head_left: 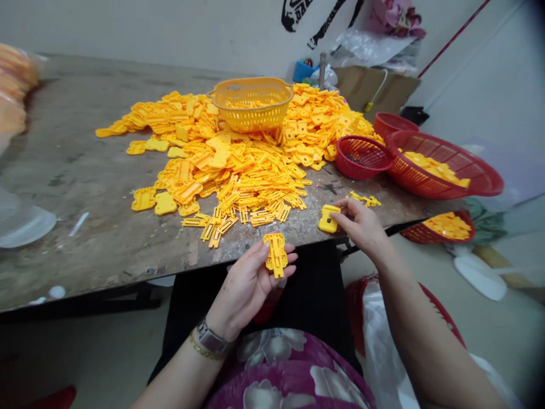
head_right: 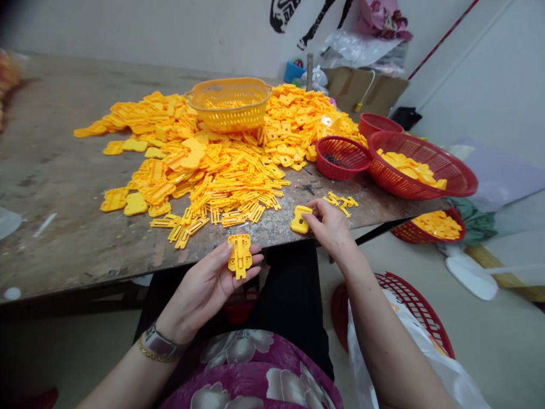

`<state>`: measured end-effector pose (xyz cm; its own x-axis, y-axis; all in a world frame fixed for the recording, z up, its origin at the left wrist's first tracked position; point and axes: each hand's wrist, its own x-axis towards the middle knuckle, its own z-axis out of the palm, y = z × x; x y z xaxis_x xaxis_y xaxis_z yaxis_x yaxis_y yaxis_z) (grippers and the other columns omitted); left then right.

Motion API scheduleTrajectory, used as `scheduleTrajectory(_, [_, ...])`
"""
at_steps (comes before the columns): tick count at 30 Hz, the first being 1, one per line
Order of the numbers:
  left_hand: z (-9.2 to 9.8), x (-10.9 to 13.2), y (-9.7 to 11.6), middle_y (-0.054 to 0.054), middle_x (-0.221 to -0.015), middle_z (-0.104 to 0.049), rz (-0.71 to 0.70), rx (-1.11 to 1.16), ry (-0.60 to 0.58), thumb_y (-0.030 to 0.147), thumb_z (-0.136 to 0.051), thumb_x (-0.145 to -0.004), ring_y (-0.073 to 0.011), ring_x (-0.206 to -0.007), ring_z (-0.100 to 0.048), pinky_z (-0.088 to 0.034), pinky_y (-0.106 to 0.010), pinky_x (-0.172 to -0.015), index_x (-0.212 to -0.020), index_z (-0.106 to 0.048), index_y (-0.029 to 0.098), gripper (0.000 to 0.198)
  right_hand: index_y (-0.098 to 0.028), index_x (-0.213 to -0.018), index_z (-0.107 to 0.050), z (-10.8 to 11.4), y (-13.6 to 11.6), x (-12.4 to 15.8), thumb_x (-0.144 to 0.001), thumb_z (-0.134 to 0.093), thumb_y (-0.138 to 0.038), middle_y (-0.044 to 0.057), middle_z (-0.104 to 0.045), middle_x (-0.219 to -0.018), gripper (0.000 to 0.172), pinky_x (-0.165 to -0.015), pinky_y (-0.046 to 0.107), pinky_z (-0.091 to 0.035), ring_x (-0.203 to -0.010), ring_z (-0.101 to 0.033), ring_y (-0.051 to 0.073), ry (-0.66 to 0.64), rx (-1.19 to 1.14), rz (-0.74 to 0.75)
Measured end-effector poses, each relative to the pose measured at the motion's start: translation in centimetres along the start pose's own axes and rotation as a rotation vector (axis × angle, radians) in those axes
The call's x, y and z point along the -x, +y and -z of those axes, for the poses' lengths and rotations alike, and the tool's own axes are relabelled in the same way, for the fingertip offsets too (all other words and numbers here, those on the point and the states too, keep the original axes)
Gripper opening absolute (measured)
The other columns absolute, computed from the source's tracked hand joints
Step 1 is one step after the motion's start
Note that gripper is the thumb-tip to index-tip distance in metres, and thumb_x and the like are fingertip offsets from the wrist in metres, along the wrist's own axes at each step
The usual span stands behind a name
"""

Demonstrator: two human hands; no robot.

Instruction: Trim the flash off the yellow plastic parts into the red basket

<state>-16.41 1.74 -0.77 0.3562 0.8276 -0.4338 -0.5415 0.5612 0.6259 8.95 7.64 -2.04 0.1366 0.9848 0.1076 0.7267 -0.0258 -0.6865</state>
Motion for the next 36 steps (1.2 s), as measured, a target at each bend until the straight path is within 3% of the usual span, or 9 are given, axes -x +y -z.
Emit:
scheduleTrajectory(3, [0.0, 0.0, 0.0, -0.022, -0.118, -0.063, -0.005, -0.005, -0.002, 0.02, -0.047, -0.092, -0.0292, -0.102, -0.065, -0.055, -0.039, -0.084, -0.115, -0.052, 0.009, 0.026, -0.021, -0.088, -0.06, -0.5, 0.3, 0.0, -0.08, -0.056, -0.035, -0.001, -0.061, -0.07, 0.016, -0.058, 0.026, -0.041, -0.064, -0.056, 0.015, 0.02, -0.019, 0.04])
scheduleTrajectory(8, [0.1, -0.1, 0.0, -0.021, -0.118, -0.063, -0.003, -0.008, -0.002, 0.02, -0.047, -0.091, -0.0288, -0.102, -0.066, -0.055, -0.039, -0.083, -0.113, -0.054, 0.009, 0.025, -0.02, -0.088, -0.06, -0.6, -0.1, 0.1, -0.081, -0.057, -0.039, 0.001, -0.062, -0.075, 0.021, -0.057, 0.026, -0.044, -0.066, -0.056, 0.015, 0.004, -0.122, 0.043])
scheduleTrajectory(15, [0.2, -0.1, -0.3, -0.021, -0.115, -0.064, -0.016, 0.02, -0.022, 0.02, -0.051, -0.089, -0.029, -0.101, -0.066, -0.054, -0.04, -0.085, -0.115, -0.054, 0.009, 0.029, -0.019, -0.086, -0.059, -0.2, -4.1, 1.6, -0.076, -0.067, -0.042, 0.001, -0.063, -0.08, 0.026, -0.059, 0.027, -0.052, -0.066, -0.059, 0.013, -0.207, -0.539, -0.041])
scheduleTrajectory(21, [0.2, 0.0, -0.4, -0.017, -0.118, -0.063, -0.021, 0.032, -0.051, 0.022, -0.05, -0.09, -0.0268, -0.102, -0.065, -0.054, -0.041, -0.086, -0.113, -0.057, 0.012, 0.026, -0.018, -0.085, -0.06, -0.5, -6.9, 2.8, -0.079, -0.065, -0.033, -0.001, -0.062, -0.075, 0.018, -0.058, 0.021, -0.05, -0.061, -0.056, 0.008, -0.394, -0.647, -0.03])
scheduleTrajectory(26, [0.2, 0.0, -0.4, -0.013, -0.119, -0.062, -0.029, 0.049, -0.055, 0.021, -0.05, -0.091, -0.023, -0.104, -0.062, -0.054, -0.04, -0.087, -0.109, -0.06, 0.014, 0.023, -0.018, -0.089, -0.06, -1.7, -7.0, 3.1, -0.082, -0.062, -0.033, -0.001, -0.061, -0.079, 0.017, -0.06, 0.021, -0.049, -0.065, -0.057, 0.009, -0.517, -0.716, 0.027])
scheduleTrajectory(36, [0.2, 0.2, -0.5, -0.012, -0.115, -0.063, -0.023, 0.063, -0.04, 0.019, -0.051, -0.09, -0.0207, -0.099, -0.063, -0.056, -0.039, -0.085, -0.11, -0.061, 0.014, 0.023, -0.017, -0.089, -0.06, -3.0, -6.4, 3.3, -0.083, -0.061, -0.033, 0.0, -0.06, -0.079, 0.017, -0.062, 0.022, -0.049, -0.068, -0.056, 0.009, -0.522, -0.697, 0.061])
